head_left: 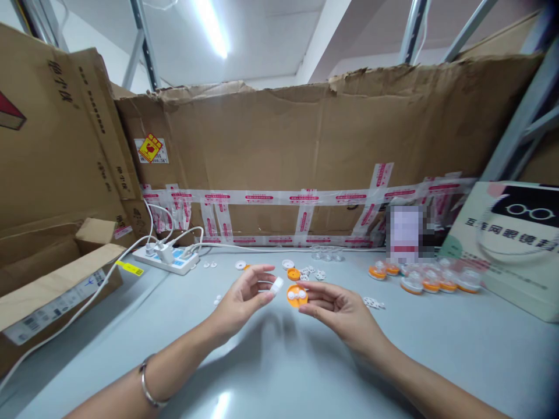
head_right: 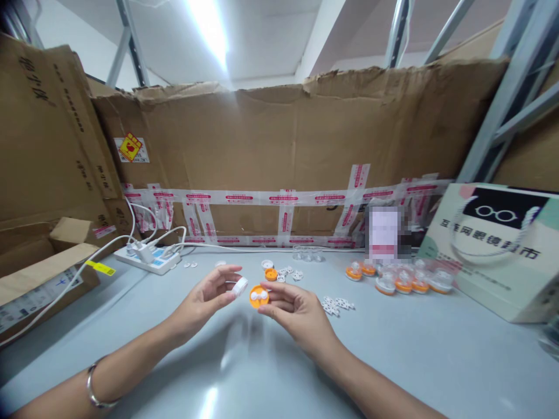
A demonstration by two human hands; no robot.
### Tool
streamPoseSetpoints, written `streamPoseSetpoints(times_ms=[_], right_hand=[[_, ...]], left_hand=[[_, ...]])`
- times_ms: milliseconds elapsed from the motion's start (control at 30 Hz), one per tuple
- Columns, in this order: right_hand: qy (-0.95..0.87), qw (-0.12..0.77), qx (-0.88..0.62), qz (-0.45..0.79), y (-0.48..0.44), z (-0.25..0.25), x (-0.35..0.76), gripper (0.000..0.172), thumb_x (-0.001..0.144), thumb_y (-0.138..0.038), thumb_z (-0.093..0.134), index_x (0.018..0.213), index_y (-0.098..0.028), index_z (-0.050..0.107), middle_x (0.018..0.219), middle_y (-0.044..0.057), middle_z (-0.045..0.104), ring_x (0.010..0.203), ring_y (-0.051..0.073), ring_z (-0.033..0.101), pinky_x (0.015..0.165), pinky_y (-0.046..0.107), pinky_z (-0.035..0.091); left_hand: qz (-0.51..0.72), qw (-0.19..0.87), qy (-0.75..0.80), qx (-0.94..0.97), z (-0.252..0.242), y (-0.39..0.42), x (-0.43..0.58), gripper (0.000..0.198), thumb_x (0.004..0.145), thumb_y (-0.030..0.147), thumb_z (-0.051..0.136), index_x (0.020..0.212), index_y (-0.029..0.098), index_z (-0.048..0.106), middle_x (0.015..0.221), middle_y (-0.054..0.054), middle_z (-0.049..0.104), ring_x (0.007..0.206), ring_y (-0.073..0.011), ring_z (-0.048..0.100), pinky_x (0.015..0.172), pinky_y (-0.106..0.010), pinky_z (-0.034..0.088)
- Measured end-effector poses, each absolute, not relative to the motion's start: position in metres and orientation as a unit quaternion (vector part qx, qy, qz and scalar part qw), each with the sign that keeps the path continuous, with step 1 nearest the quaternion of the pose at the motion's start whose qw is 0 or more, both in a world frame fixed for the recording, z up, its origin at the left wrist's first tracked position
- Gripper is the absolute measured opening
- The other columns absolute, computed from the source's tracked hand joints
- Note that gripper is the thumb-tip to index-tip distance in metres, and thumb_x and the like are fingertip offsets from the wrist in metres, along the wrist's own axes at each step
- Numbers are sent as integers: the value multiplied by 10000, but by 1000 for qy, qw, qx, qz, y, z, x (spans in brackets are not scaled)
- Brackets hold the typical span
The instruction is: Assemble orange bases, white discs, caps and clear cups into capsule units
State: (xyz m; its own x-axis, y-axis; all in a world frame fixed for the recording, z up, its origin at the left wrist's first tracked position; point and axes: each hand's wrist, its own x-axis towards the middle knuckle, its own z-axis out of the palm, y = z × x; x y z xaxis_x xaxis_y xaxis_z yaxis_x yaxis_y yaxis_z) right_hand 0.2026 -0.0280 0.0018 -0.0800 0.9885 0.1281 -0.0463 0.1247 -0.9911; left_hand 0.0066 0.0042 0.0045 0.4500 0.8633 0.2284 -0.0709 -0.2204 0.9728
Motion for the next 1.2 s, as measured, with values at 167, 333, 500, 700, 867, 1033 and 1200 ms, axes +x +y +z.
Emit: streamPoseSetpoints(times_ms=[167, 333, 500, 700, 867, 1033, 1200], right_hand=[[-548, 511, -438, 497, -31, 2, 201, 384, 532, -297, 762, 899, -210, 694, 805, 39, 730, 792, 221, 678, 790, 369, 557], [-536, 512, -446, 501, -32, 4, 199, 377, 519, -283, 770, 878, -196, 699, 792, 43, 731, 781, 221, 681, 795, 363, 555], [-533, 512, -453, 499, -33, 3, 199, 335, 507, -263, 772, 829, -201, 706, 800, 41, 730, 773, 218, 682, 806, 367, 547], [-559, 507, -437, 489, -33, -1, 199, 314, 533, -265, 760, 835, -197, 705, 814, 43, 729, 776, 219, 683, 806, 371, 546], [-581, 505, -432, 470, -33, -4, 200, 288, 559, -273, 747, 836, -206, 701, 832, 38, 727, 768, 214, 684, 794, 367, 553], [-586, 502, -435, 464, -32, -6, 200, 276, 562, -281, 745, 827, -215, 705, 827, 36, 726, 761, 211, 683, 789, 370, 553], [-600, 494, -423, 465, -31, -8, 199, 281, 581, -288, 737, 851, -216, 700, 864, 37, 723, 774, 206, 681, 789, 362, 553]], left_hand=[[416, 604, 280, 619, -1, 4, 6, 463, 739, 349, 629, 1173, 253, 501, 1049, -54, 552, 967, -180, 525, 876, -343, 409], [394, 594, 277, 645, 1, 3, 5, 365, 775, 303, 601, 1128, 229, 547, 1029, -45, 596, 942, -169, 546, 887, -337, 399], [377, 583, 269, 668, 4, -1, 10, 348, 772, 290, 605, 1106, 209, 554, 966, -45, 631, 909, -164, 568, 864, -329, 409], [375, 577, 272, 673, 2, -1, 14, 380, 761, 305, 613, 1112, 178, 541, 947, -66, 642, 886, -171, 578, 841, -339, 423], [387, 551, 275, 686, 1, 0, 14, 368, 752, 308, 612, 1089, 171, 551, 942, -70, 636, 883, -179, 582, 835, -348, 437], [391, 524, 282, 702, 0, 0, 14, 342, 756, 278, 604, 1076, 169, 556, 994, -84, 624, 895, -189, 587, 832, -362, 449], [386, 515, 279, 713, -1, -1, 13, 316, 763, 233, 582, 1071, 162, 560, 997, -85, 615, 904, -193, 589, 835, -360, 456]])
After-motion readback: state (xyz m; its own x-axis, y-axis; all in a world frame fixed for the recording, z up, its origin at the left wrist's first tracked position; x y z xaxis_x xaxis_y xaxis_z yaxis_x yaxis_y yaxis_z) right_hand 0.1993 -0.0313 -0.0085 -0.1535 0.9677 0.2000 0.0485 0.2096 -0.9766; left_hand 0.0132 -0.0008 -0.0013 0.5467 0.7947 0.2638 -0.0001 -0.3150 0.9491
